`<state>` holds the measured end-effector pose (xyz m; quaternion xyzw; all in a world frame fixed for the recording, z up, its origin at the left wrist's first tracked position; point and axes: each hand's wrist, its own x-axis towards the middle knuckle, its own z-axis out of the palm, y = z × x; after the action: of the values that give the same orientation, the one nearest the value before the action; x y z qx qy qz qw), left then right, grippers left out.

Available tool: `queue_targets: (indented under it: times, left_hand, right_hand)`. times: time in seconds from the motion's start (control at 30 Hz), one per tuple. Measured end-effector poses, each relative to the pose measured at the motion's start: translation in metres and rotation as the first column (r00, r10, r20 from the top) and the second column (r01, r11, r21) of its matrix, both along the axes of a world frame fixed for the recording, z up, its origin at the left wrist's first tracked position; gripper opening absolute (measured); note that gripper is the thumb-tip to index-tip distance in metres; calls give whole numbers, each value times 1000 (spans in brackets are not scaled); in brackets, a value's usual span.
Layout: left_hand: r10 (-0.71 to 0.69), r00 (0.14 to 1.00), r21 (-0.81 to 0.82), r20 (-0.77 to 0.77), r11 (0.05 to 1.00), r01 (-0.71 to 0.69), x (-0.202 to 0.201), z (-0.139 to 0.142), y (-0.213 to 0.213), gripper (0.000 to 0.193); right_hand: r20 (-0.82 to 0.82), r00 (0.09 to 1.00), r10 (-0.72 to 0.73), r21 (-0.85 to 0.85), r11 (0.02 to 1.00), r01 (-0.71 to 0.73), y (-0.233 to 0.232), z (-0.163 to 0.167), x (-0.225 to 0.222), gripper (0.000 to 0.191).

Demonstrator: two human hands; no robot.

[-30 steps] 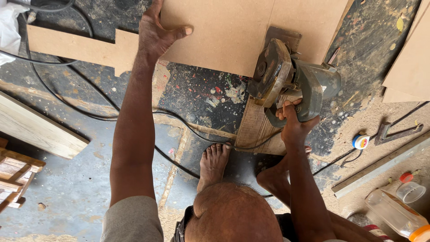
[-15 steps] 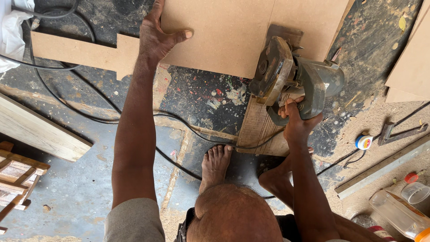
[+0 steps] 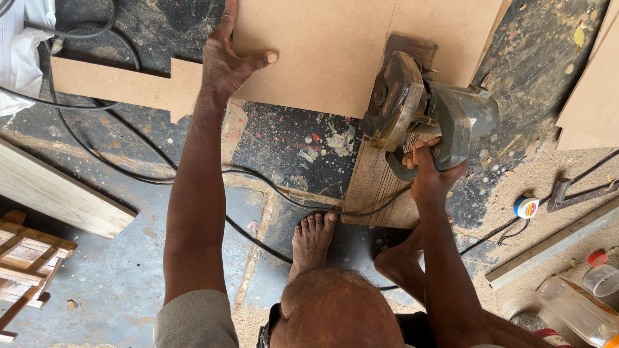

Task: The person aligns two large sheets of particle board, marks a straight line with a pencil, and then uses a circular saw to cut along the line. After cutting, the person stacks the cut pieces.

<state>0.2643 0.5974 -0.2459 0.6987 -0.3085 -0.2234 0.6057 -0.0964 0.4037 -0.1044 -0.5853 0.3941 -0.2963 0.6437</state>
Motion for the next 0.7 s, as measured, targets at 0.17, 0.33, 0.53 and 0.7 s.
queue_targets:
  times: [0.17,0.33,0.53,0.7]
  left_hand:
    - [17,1000,65,8,998,-17,1,7,-3,115]
    - [3,1000,-11,4,1000,-3,1,9,-4,120]
    - [5,1000,5,-5,1000,-5,2,1,-4,118]
    - [-7,1000,-20,-26,1000,6,3,-5,-4,120]
  right_hand:
    - [17,1000,-23,-2,1000,23,-3,1,4,15]
    - [16,1000,0,-16,1000,0,-5,3,8,14]
    - [13,1000,-13,-2,1000,13,-9,3,12,13]
    - [26,1000,4,-8,1000,-4,-16,2,15,13]
